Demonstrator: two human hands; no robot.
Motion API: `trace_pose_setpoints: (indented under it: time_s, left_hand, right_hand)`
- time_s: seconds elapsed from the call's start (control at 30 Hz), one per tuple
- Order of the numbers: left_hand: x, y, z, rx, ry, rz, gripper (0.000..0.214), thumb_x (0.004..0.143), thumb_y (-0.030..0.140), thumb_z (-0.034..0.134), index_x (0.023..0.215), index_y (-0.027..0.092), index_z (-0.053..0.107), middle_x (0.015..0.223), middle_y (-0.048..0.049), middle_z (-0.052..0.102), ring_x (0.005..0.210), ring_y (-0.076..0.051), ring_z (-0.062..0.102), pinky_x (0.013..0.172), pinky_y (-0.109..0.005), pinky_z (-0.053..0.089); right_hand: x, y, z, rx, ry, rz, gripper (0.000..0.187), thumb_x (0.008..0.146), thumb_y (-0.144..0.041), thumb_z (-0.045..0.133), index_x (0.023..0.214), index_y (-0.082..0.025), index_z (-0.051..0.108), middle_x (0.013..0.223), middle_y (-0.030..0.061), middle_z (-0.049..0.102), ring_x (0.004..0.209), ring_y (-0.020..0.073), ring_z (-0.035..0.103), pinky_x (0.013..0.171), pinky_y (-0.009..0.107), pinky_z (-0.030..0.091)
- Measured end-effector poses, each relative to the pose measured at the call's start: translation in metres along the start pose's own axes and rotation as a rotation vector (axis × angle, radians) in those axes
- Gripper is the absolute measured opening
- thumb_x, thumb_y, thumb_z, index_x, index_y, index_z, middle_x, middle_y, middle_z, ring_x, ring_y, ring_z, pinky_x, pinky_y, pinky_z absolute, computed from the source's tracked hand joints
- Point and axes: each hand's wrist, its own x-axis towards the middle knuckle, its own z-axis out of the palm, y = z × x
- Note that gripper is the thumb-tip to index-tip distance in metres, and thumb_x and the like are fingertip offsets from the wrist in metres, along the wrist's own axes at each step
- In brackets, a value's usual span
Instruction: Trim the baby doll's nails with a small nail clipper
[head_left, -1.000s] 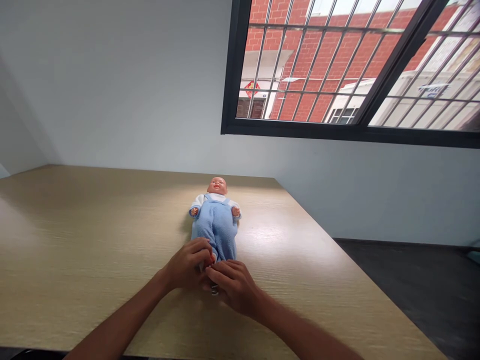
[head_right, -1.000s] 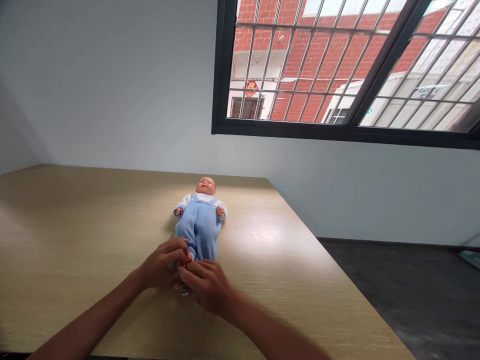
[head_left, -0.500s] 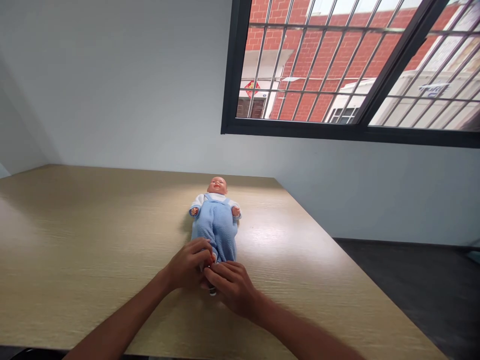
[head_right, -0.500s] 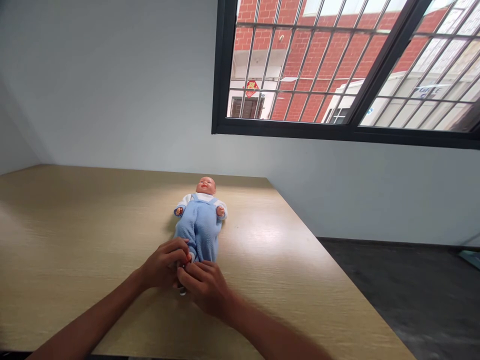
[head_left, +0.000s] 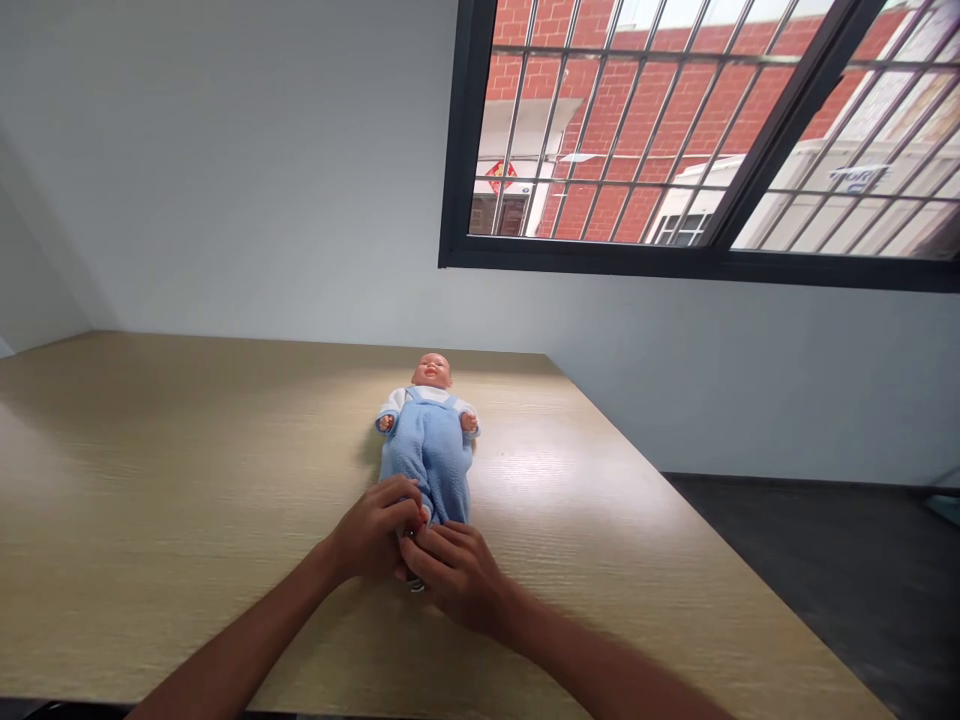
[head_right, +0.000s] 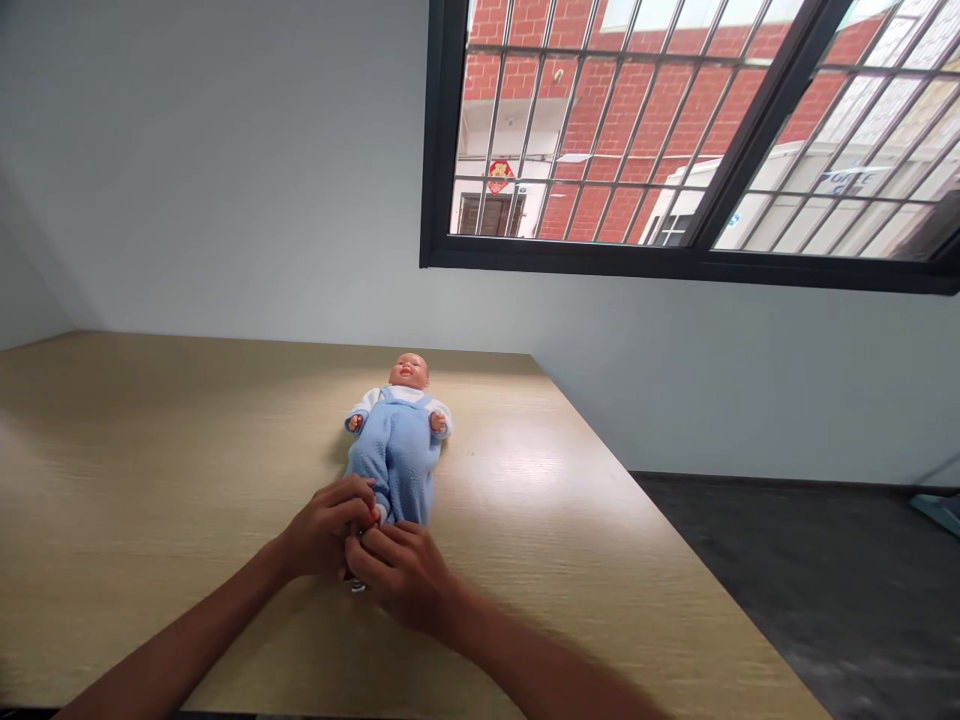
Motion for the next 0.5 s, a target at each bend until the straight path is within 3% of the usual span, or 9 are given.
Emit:
trace_pose_setpoints:
  time_s: [0.23, 0.5]
  left_hand:
    - [0.002, 0.002, -0.003, -0.022, -0.038, -0.034, 0.014, 0.079, 0.006, 0.064, 0.081, 0.017, 0.054, 0.084, -0.0035, 0.06, 0.079, -0.015, 0.059, 0.091, -0.036, 0.055]
    - [0.004, 0.0, -0.011, -0.068, -0.111, -0.074, 0.014, 0.084, 0.01, 0.063, 0.071, 0.015, 0.057, 0.089, -0.0055, 0.061, 0.08, -0.014, 0.059, 0.092, -0.034, 0.054]
  right_hand:
    - [-0.008, 0.005, 0.004, 0.071, 0.009, 0.033, 0.025, 0.103, -0.034, 0.045, 0.111, -0.015, 0.059, 0.087, 0.0055, 0.069, 0.073, 0.0171, 0.063, 0.063, 0.031, 0.045]
    - [-0.008, 0.006, 0.006, 0.075, -0.031, 0.027, 0.019, 0.101, -0.031, 0.051, 0.11, -0.016, 0.06, 0.085, 0.0044, 0.068, 0.071, 0.0172, 0.061, 0.062, 0.031, 0.044]
